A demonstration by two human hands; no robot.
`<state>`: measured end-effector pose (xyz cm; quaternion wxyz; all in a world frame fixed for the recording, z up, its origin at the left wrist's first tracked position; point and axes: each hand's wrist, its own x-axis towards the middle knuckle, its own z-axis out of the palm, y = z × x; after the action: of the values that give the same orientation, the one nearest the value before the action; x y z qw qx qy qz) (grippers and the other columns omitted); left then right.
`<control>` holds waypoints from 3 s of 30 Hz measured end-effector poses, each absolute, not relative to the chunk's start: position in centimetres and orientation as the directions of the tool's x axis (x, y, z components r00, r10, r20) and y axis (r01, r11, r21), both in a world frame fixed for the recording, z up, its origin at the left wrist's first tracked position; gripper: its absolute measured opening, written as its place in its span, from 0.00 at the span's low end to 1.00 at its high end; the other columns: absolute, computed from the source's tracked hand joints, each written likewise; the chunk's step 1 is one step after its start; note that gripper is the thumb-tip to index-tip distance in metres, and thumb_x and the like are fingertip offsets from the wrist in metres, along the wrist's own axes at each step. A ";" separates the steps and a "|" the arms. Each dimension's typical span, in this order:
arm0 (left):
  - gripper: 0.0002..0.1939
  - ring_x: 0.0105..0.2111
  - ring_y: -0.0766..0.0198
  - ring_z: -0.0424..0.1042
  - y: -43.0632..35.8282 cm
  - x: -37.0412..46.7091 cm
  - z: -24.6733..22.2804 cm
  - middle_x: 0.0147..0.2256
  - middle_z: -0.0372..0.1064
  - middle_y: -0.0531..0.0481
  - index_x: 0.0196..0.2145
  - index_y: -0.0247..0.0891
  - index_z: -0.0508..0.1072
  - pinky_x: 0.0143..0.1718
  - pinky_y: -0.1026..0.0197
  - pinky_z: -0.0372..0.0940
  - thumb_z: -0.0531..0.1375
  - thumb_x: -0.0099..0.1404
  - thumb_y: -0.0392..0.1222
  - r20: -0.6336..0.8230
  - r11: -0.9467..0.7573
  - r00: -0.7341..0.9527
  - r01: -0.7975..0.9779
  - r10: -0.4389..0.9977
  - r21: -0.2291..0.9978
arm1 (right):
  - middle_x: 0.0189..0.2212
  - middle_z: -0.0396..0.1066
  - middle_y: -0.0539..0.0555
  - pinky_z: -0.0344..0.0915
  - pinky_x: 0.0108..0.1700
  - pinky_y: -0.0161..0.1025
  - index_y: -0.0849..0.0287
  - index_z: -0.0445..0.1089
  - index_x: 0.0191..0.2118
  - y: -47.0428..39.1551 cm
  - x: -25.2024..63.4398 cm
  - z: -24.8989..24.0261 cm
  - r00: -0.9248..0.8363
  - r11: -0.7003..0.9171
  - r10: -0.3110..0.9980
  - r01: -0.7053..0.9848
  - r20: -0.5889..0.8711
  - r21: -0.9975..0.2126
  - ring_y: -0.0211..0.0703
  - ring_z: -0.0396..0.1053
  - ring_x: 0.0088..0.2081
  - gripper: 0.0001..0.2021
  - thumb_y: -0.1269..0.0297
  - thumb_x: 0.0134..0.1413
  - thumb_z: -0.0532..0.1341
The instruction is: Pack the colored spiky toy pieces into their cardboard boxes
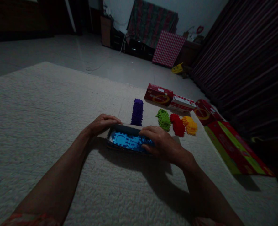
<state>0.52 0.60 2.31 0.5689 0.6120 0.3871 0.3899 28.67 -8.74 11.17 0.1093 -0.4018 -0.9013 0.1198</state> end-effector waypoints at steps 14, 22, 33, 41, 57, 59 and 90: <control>0.09 0.37 0.55 0.77 0.4 0.4 2.7 0.34 0.82 0.44 0.29 0.40 0.84 0.45 0.53 0.70 0.67 0.52 0.46 0.010 -0.034 0.413 0.051 0.911 0.998 | 0.47 0.74 0.60 0.70 0.50 0.45 0.58 0.71 0.49 -8.6 32.4 12.6 -0.570 0.593 0.803 0.739 0.172 -0.321 0.49 0.73 0.47 0.13 0.70 0.58 0.64; 0.08 0.38 0.54 0.77 0.5 0.4 2.8 0.34 0.81 0.44 0.29 0.41 0.84 0.48 0.52 0.69 0.66 0.54 0.45 0.006 -0.037 0.423 0.066 0.906 0.997 | 0.48 0.75 0.58 0.66 0.52 0.52 0.56 0.71 0.50 -9.9 34.4 11.5 -0.602 0.610 0.791 0.764 0.107 -0.210 0.53 0.72 0.49 0.17 0.68 0.54 0.67; 0.08 0.37 0.51 0.77 0.3 0.5 2.7 0.33 0.81 0.42 0.27 0.40 0.84 0.45 0.50 0.70 0.66 0.52 0.44 0.000 -0.018 0.382 0.043 0.924 0.999 | 0.48 0.75 0.59 0.67 0.53 0.53 0.55 0.71 0.51 -10.4 34.9 12.0 -0.551 0.581 0.814 0.776 0.185 -0.244 0.54 0.71 0.50 0.15 0.66 0.58 0.65; 0.06 0.39 0.49 0.77 0.1 0.5 3.2 0.33 0.80 0.40 0.27 0.39 0.83 0.48 0.48 0.69 0.67 0.52 0.41 0.031 -0.036 0.330 0.009 0.944 0.999 | 0.49 0.75 0.60 0.67 0.57 0.54 0.55 0.72 0.49 -10.1 36.0 11.1 -0.175 0.449 0.790 0.818 0.588 -0.359 0.54 0.72 0.53 0.11 0.62 0.63 0.60; 0.20 0.48 0.53 0.75 -2.8 1.0 4.9 0.49 0.78 0.43 0.43 0.41 0.82 0.41 0.60 0.68 0.70 0.49 0.40 -0.072 0.078 0.032 -0.221 0.997 0.972 | 0.51 0.74 0.61 0.67 0.54 0.50 0.58 0.70 0.51 -13.0 34.5 2.7 0.497 0.177 0.814 0.284 0.302 -0.942 0.51 0.71 0.53 0.26 0.43 0.59 0.54; 0.17 0.45 0.57 0.76 -2.8 1.0 4.5 0.44 0.80 0.44 0.42 0.38 0.80 0.40 0.63 0.68 0.68 0.52 0.38 -0.122 0.084 -0.098 -0.324 0.988 0.942 | 0.51 0.74 0.61 0.69 0.50 0.47 0.57 0.69 0.52 -13.2 33.9 2.1 0.510 0.159 0.822 0.225 0.255 -0.961 0.50 0.72 0.52 0.27 0.42 0.61 0.51; 0.39 0.50 0.47 0.73 -4.9 2.2 2.4 0.54 0.72 0.35 0.59 0.38 0.70 0.49 0.52 0.68 0.71 0.48 0.33 -0.048 0.059 0.047 -0.277 0.998 0.959 | 0.58 0.69 0.67 0.70 0.54 0.54 0.59 0.62 0.61 -10.9 32.9 0.1 0.339 0.139 0.923 0.145 0.181 -0.980 0.55 0.71 0.55 0.36 0.51 0.46 0.65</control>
<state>2.20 -4.86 2.40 0.5883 0.4209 0.4281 0.5417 32.86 -10.88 0.15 0.5898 -0.5672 -0.4707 0.3300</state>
